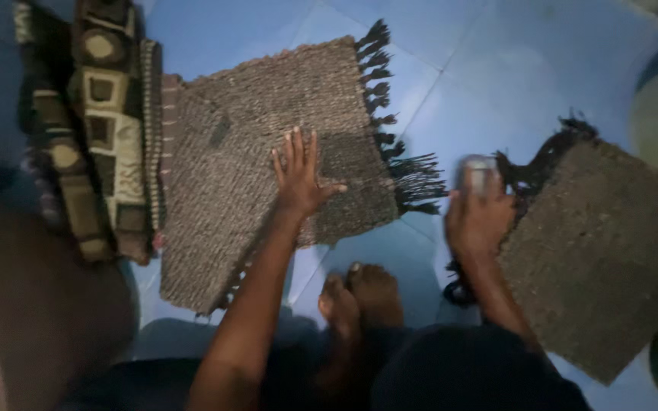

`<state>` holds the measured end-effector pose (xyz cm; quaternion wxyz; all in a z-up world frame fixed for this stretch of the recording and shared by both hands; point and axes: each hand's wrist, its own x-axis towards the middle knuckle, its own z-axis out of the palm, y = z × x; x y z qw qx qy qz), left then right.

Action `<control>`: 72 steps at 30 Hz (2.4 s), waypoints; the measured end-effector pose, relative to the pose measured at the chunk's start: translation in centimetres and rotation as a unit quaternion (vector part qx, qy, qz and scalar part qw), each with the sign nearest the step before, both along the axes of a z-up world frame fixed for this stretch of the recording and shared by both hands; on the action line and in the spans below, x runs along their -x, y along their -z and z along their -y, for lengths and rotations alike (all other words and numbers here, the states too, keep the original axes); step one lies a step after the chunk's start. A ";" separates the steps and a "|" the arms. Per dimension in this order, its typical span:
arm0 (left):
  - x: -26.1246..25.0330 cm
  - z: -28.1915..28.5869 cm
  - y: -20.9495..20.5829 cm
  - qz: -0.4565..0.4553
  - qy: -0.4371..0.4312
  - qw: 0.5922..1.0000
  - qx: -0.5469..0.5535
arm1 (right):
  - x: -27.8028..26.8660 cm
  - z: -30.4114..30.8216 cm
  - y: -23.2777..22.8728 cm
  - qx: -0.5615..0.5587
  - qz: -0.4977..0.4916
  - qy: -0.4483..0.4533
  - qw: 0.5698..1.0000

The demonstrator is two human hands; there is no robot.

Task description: The person cleans a small rug on the floor using a handheld tool, applying it across the surface and then picking up the rug to shake it.

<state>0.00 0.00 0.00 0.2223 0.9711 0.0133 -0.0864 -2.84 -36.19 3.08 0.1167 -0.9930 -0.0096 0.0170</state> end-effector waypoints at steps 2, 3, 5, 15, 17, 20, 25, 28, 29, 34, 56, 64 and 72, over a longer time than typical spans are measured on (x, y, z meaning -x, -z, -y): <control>2.6 -0.4 -1.2 0.002 -0.006 1.000 -0.027 | 0.4 1.7 -1.7 0.014 -0.004 0.053 0.998; 3.6 -0.6 -1.9 0.000 -0.013 0.999 -0.039 | 0.4 2.1 -2.3 0.060 0.005 0.059 0.996; 5.6 -2.8 -4.2 -0.056 -0.039 0.994 -0.088 | 0.5 2.4 -2.9 0.149 0.020 0.067 0.986; 10.2 -7.7 -6.3 -0.190 -0.135 0.962 -0.143 | 1.0 -8.0 -0.9 -0.179 0.069 -0.113 0.975; 10.6 -7.7 -5.1 -0.140 -0.118 0.969 -0.168 | 0.2 -11.3 -0.9 -0.123 0.079 -0.085 0.986; 10.5 -7.2 -4.8 -0.124 -0.116 0.967 -0.188 | -1.2 -14.9 -0.7 -0.047 0.073 -0.070 0.994; 9.7 -8.7 -6.1 -0.151 -0.159 0.969 -0.115 | -1.9 -15.6 1.7 -0.155 -0.008 -0.077 0.985; 10.3 -12.5 -5.8 -0.044 -0.179 0.983 -0.017 | -2.3 -13.0 3.9 -0.188 0.033 -0.095 0.977; 10.3 -13.8 -5.3 0.005 -0.182 0.983 0.029 | -3.3 -11.6 4.8 -0.170 0.051 -0.083 0.981; 11.4 -22.0 -2.3 0.177 -0.275 0.922 0.207 | -9.0 -2.2 5.0 -0.094 0.167 -0.034 0.981; 10.4 -5.9 -4.0 0.037 -0.115 0.989 -0.089 | -1.1 3.0 -3.1 0.058 0.108 0.110 0.986; 10.6 -5.7 -3.3 0.037 -0.143 0.987 -0.062 | -1.1 -13.7 -6.0 -0.223 0.174 -0.172 0.944; 13.2 -6.6 -3.1 0.062 -0.271 0.958 -0.063 | 3.0 -25.2 -4.9 -0.121 0.039 -0.376 0.918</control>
